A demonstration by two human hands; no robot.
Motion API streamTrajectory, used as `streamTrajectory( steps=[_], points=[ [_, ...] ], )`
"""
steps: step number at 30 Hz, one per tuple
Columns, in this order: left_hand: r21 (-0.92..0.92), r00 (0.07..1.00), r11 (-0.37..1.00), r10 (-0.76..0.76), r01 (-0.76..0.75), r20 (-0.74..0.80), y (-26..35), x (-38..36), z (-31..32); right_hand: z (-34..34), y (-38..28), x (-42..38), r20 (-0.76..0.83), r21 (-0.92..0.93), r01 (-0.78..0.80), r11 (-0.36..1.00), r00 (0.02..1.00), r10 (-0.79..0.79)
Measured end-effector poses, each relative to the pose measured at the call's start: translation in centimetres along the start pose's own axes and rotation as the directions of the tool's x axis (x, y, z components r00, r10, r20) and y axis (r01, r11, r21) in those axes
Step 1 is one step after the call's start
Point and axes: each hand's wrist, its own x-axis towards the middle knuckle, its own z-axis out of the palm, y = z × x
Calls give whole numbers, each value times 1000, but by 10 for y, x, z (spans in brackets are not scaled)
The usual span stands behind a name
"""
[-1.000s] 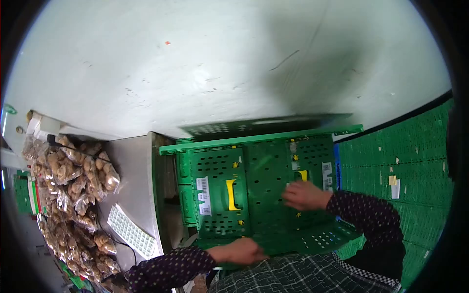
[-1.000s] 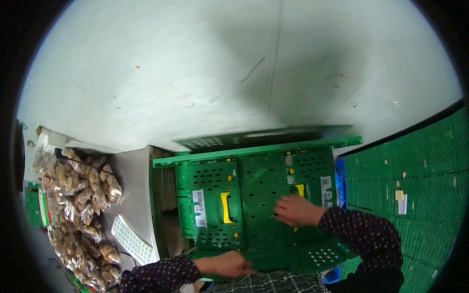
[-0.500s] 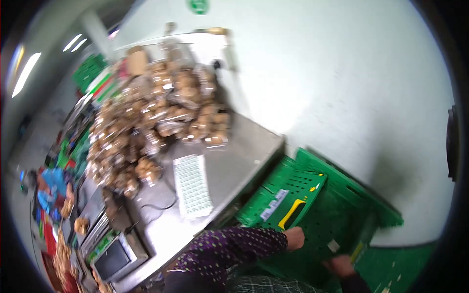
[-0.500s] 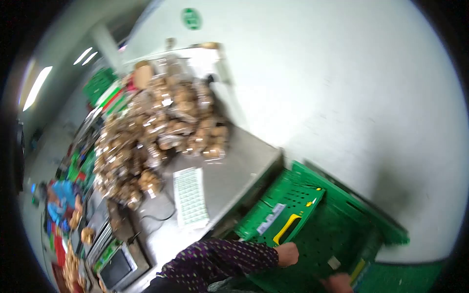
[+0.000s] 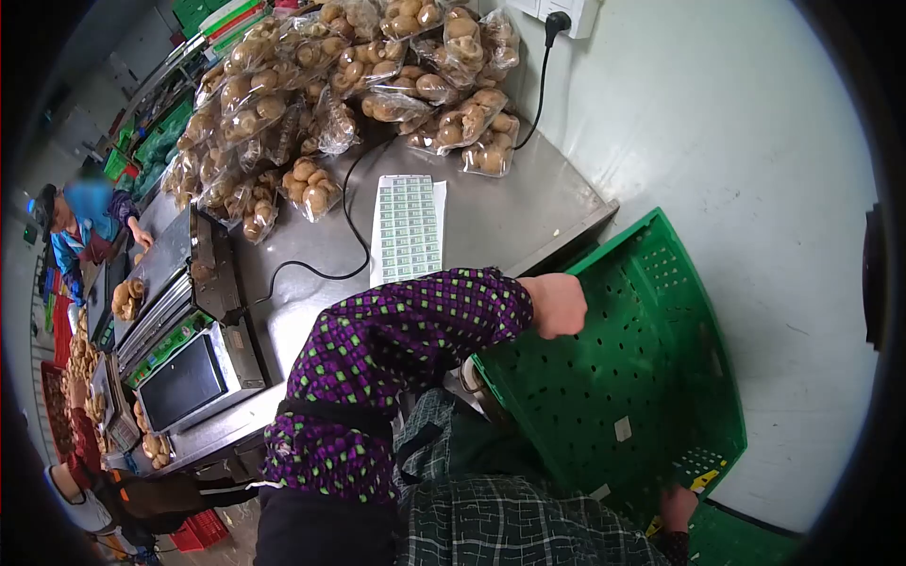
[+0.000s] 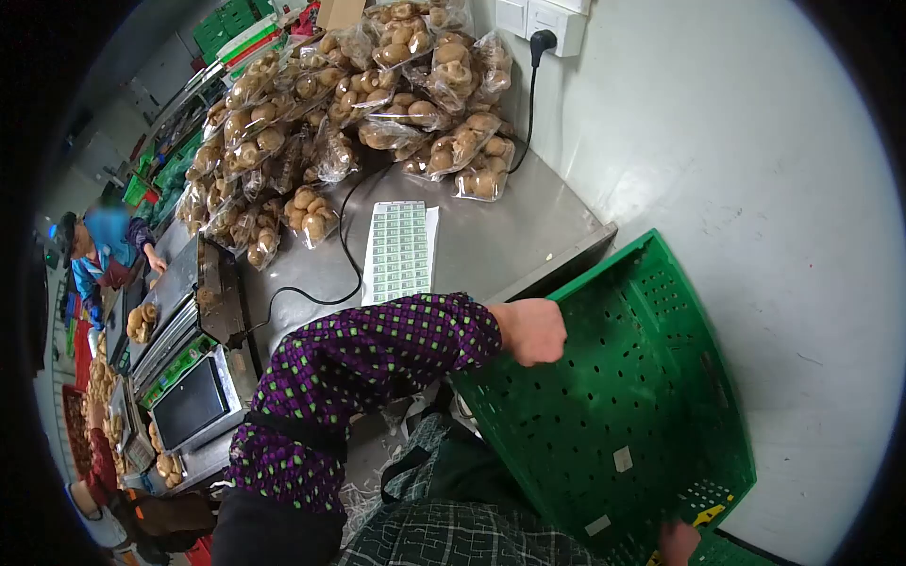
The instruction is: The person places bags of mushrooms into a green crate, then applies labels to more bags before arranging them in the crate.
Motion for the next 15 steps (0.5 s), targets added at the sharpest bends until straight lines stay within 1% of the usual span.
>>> streamTrajectory(
  steps=[2,3,4,5,6,7,8,9,10,11,12,13,14,15],
  points=[
    [117,999,992,-44,45,-15,-7,-17,45,-12,-23,20,4,1,24,1000,1000,-24],
    [195,997,978,-70,72,-18,-10,-26,55,-13,-29,35,-22,31,12,999,1000,-12],
    [183,991,976,-110,121,-73,-6,-27,52,-12,-26,45,-48,64,-1,998,999,4],
    [33,984,988,-144,148,-107,-6,-29,45,-10,-25,50,-64,102,-17,995,998,24],
    [-126,918,988,-125,83,-375,-2,-33,32,-14,-17,60,-66,203,50,978,997,-37],
    [-182,903,981,-136,66,-407,3,-44,4,-28,-25,78,-112,269,40,962,994,-10],
    [-231,814,950,-300,208,-498,5,-60,-12,-50,-41,98,-151,334,29,942,988,23],
    [-295,695,899,-437,323,-571,7,-81,-22,-70,-62,113,-180,404,9,915,981,69],
    [-399,446,749,-645,528,-621,2,-107,-23,-94,-92,132,-244,526,94,845,969,44],
    [-515,142,547,-764,660,-630,-6,-140,-18,-128,-135,151,-225,664,141,734,974,17],
    [-768,-252,206,-866,607,-431,-15,-181,-10,-162,-178,168,-214,781,183,598,977,-18],
    [-852,-475,84,-800,517,-367,-34,-239,15,-175,-217,188,-276,802,291,521,955,-109],
    [-888,-669,-98,-696,449,-261,-32,-275,-1,-188,-258,207,-340,812,390,433,921,-192],
    [-964,-737,-18,-649,264,-190,-40,-323,16,-225,-309,214,-372,783,459,420,886,-275]
  ],
)
